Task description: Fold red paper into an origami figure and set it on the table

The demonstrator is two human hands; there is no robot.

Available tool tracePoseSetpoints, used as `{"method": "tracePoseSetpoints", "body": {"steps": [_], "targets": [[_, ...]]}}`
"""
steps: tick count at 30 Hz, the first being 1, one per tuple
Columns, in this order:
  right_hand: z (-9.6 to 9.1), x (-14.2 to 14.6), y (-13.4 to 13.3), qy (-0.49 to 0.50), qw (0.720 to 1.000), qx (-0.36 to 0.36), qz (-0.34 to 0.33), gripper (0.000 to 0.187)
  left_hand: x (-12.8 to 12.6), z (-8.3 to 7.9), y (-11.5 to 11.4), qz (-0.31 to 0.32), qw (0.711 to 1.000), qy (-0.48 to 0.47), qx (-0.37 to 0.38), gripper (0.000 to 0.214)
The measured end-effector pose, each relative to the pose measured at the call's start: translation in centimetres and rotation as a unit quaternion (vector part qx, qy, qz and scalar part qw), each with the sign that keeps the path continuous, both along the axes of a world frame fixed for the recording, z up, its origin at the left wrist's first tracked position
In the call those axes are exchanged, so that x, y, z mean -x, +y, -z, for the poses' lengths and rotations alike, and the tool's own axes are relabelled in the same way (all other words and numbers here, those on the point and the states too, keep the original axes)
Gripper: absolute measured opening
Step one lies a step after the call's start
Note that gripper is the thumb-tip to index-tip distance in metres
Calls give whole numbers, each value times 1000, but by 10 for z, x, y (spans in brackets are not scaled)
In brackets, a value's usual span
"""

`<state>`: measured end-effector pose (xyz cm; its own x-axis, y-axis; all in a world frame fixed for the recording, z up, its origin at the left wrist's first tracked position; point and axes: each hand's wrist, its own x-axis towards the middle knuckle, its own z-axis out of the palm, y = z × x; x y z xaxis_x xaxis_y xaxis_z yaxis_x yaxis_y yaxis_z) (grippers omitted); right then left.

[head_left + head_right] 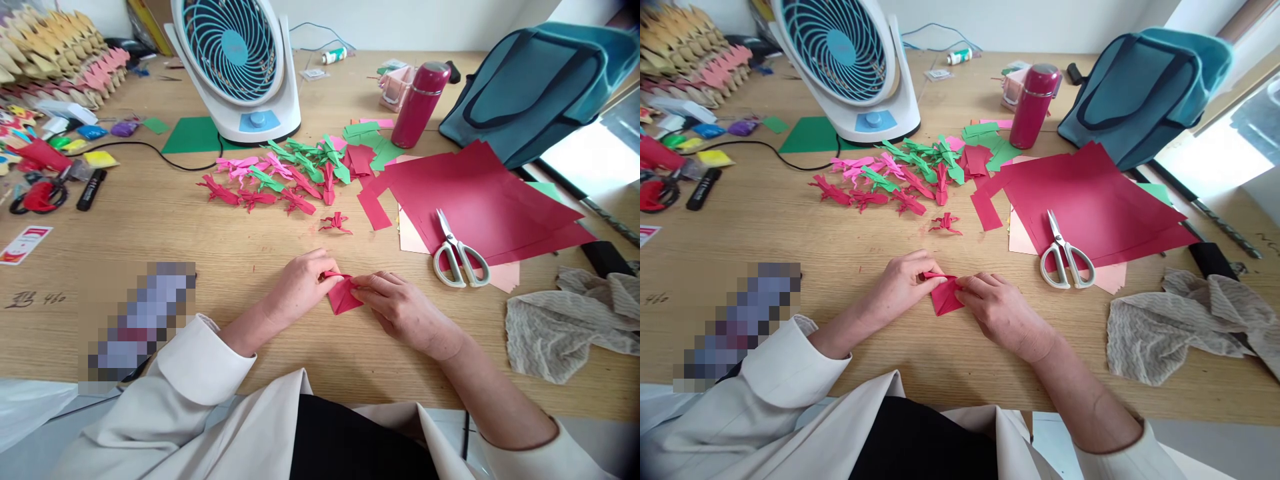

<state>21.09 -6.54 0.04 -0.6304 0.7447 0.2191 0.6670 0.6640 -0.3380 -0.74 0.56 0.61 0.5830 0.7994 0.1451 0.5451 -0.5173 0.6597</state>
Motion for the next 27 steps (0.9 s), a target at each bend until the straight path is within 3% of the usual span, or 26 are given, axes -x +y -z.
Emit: {"method": "tracePoseSetpoints", "body": {"steps": [18, 27], "targets": [[-1, 0, 1, 5, 1000, 1, -5, 33, 1, -1, 1, -29, 1000, -4, 6, 14], [-2, 1, 1, 7, 1000, -4, -3, 33, 4, 1, 3, -13, 1000, 14, -3, 21]]}}
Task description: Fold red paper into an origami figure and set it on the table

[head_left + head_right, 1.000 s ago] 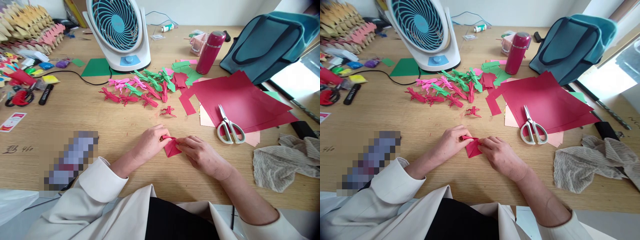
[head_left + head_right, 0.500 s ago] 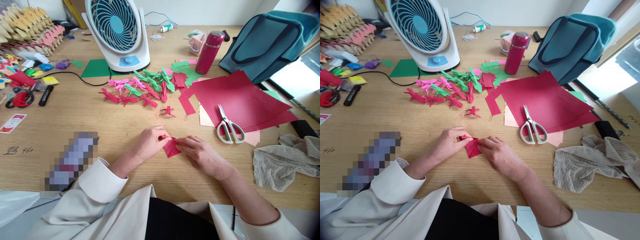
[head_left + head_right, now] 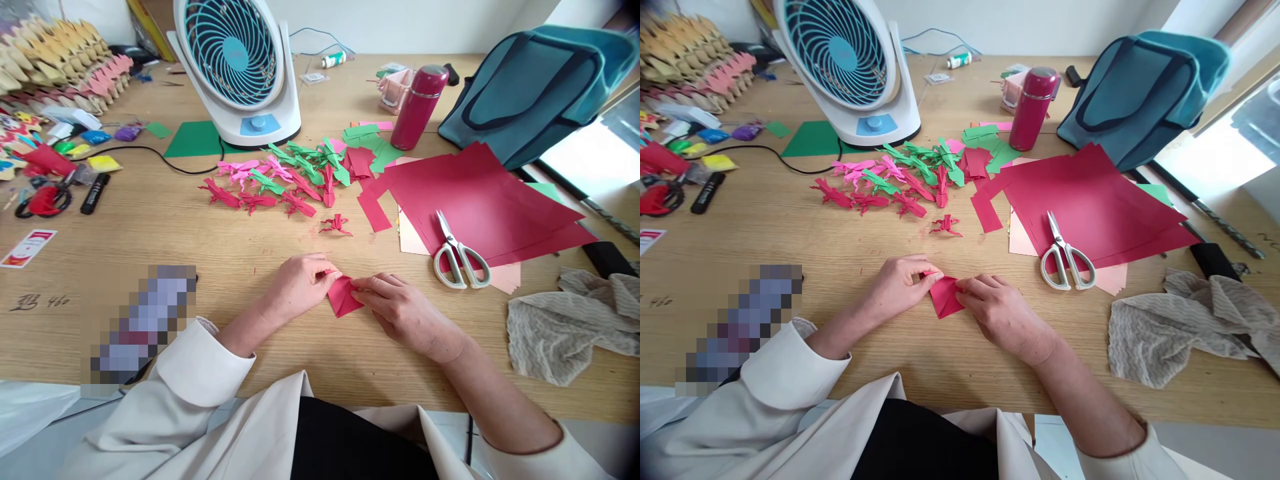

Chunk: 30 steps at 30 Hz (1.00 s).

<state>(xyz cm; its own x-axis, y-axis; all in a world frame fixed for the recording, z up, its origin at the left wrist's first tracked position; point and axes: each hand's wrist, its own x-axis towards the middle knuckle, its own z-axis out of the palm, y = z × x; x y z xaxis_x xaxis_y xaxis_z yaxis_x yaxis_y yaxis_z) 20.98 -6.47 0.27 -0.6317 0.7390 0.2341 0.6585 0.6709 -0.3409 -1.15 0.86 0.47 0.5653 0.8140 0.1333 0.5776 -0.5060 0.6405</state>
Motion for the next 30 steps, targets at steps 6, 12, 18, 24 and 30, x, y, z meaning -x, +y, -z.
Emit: {"method": "tracePoseSetpoints", "body": {"steps": [6, 12, 18, 24, 30], "targets": [[2, -1, 0, -2, 1000, 2, -1, 34, 0, -4, 2, -18, 999, -26, 39, 18], [0, 0, 0, 2, 1000, 4, -2, 33, 0, -7, 2, -47, 995, -68, 61, 12], [1, 0, 0, -6, 1000, -4, -2, 31, -1, -6, 1, -56, 991, -102, 66, 13], [2, -1, 0, -6, 1000, -3, -4, 32, -1, -9, 1, -41, 990, -115, 68, 15], [2, -1, -1, -8, 1000, 8, -2, 33, 1, -9, 2, -26, 993, -108, 43, 17]]}}
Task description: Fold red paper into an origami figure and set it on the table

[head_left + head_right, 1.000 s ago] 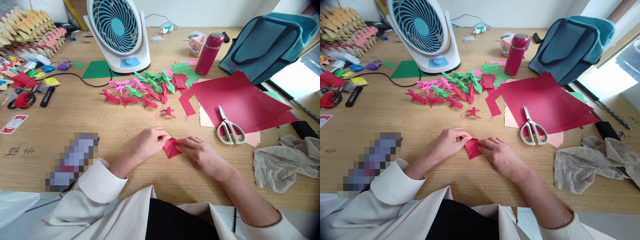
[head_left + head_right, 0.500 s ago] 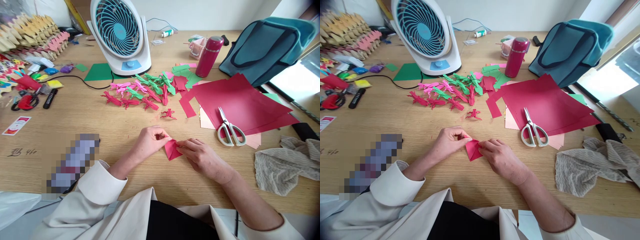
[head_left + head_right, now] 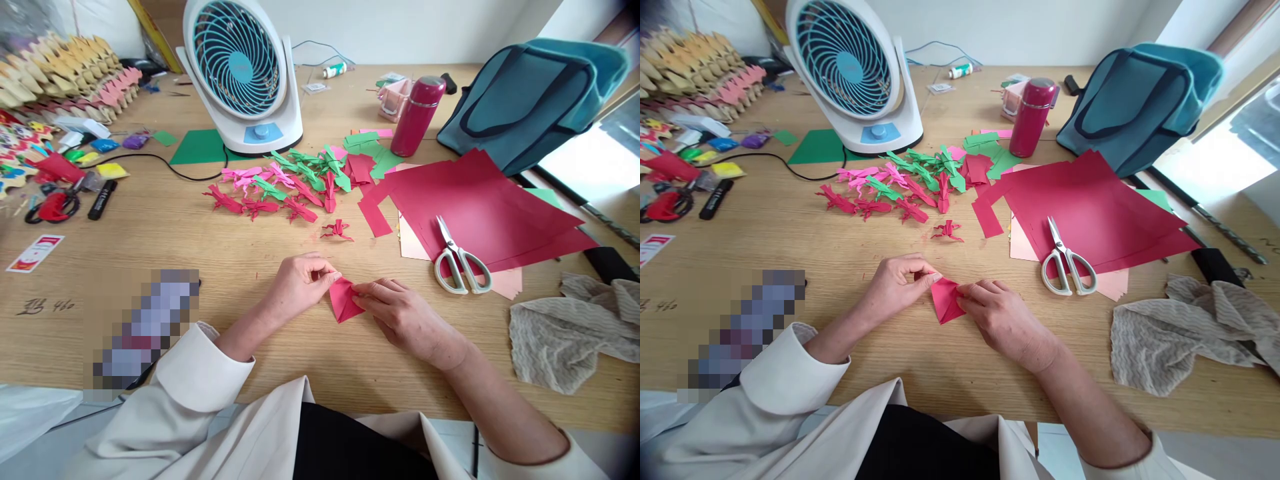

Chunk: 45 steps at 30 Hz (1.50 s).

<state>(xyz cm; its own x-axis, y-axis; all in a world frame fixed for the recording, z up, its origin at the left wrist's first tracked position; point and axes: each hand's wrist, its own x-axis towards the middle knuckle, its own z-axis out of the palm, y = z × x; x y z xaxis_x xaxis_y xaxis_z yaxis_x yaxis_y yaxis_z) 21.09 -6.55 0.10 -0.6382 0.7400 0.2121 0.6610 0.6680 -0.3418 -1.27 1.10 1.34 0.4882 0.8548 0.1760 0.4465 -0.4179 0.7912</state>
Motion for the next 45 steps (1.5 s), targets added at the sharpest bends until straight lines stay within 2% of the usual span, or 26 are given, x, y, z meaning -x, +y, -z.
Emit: {"method": "tracePoseSetpoints", "body": {"steps": [9, 16, 27, 29, 31, 33, 38, 45], "targets": [[1, -1, 0, -9, 1000, -2, 0, 31, 3, 3, 1, 10, 999, 12, -44, 21], [1, 0, 0, -17, 1000, 2, 3, 31, 4, 5, 4, 17, 998, 17, -62, 37], [1, 0, 0, -14, 1000, -7, -2, 30, 4, 1, 5, 23, 1000, 14, -7, 43], [0, 0, 0, -14, 1000, -7, -3, 30, 2, 2, 2, 27, 999, 22, -18, 39], [-1, 0, 0, -14, 1000, -7, -4, 30, -2, 6, -1, 10, 999, 33, -20, 22], [-1, 1, 0, -14, 1000, -9, -7, 32, -6, 11, -5, -16, 998, 53, -30, 16], [-1, 1, 0, -13, 1000, -13, -8, 33, -17, 17, -10, -54, 994, 76, -55, 14], [-1, 1, 0, -10, 1000, -9, -8, 32, -18, 19, -8, -61, 995, 57, -46, 15]]}}
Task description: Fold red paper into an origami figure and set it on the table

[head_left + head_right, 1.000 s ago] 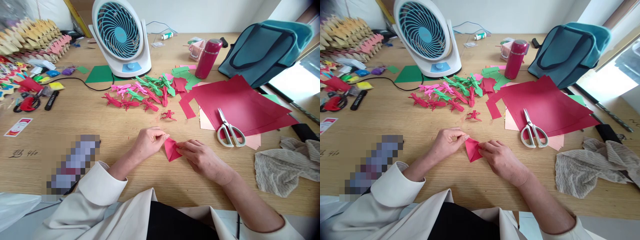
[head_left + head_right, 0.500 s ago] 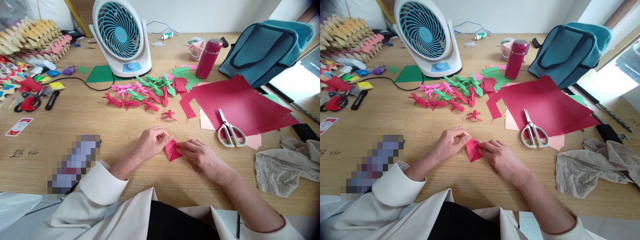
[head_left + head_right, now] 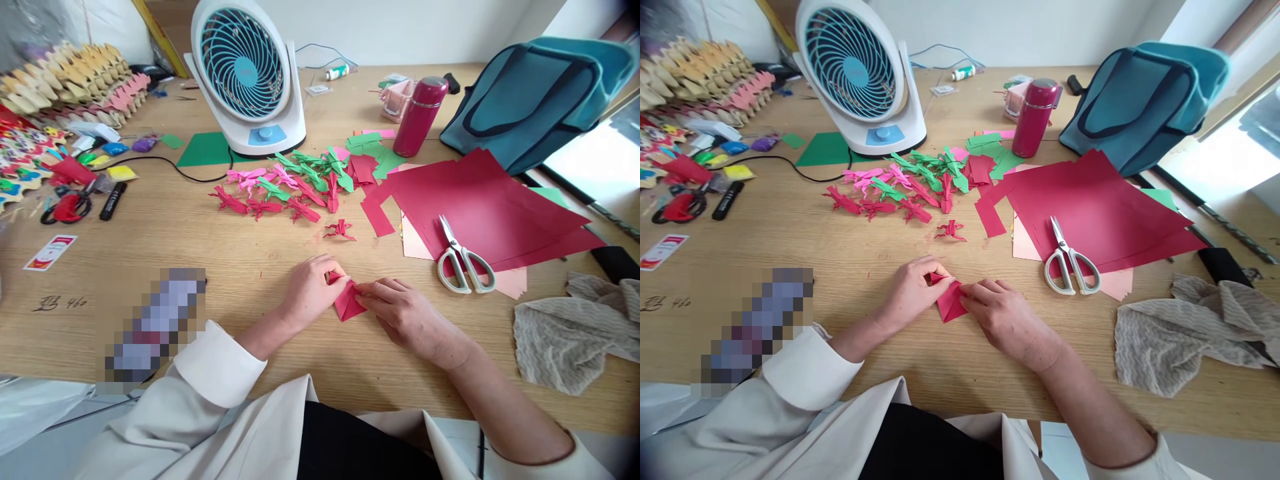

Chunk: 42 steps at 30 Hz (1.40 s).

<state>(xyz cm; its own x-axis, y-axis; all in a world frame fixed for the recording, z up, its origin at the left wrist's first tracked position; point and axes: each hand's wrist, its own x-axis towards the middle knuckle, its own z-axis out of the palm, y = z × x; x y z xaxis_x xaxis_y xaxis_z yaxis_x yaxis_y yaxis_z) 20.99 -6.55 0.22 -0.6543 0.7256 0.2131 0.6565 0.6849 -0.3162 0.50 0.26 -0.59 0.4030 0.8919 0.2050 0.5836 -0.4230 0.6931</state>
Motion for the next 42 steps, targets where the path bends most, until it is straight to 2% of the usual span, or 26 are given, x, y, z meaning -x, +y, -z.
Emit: {"method": "tracePoseSetpoints", "body": {"steps": [7, 16, 18, 20, 22, 23, 29, 35, 39, 42], "targets": [[1, 0, 0, 0, 1000, 5, 5, 31, 5, 0, 2, 14, 999, -19, 36, 16], [2, -1, 0, 2, 1000, 4, 7, 32, 11, -14, 9, 53, 996, 9, 75, 41], [2, -1, 0, -3, 1000, -1, 5, 32, 10, -13, 9, 51, 995, 3, 84, 37], [3, -1, 0, -11, 1000, -7, 1, 32, 8, -11, 7, 35, 996, 1, 88, 23], [3, -1, -1, -19, 1000, -15, -2, 33, 6, -8, 4, 9, 997, -1, 77, 6], [4, -1, -1, -22, 1000, -18, -2, 33, 4, -6, 3, 3, 998, 3, 64, 4], [6, 0, -1, -22, 999, -34, -1, 34, -3, 2, 0, 2, 999, 41, -31, 15], [5, 1, -1, -19, 999, -27, 4, 32, -1, 2, 3, -4, 999, 30, -13, 20], [4, -1, 0, -17, 1000, -25, 3, 33, 5, -3, 5, 7, 999, 37, 8, 34], [4, -3, 1, -22, 999, -32, 4, 34, 8, -3, 3, 19, 1000, 20, 15, 25]]}}
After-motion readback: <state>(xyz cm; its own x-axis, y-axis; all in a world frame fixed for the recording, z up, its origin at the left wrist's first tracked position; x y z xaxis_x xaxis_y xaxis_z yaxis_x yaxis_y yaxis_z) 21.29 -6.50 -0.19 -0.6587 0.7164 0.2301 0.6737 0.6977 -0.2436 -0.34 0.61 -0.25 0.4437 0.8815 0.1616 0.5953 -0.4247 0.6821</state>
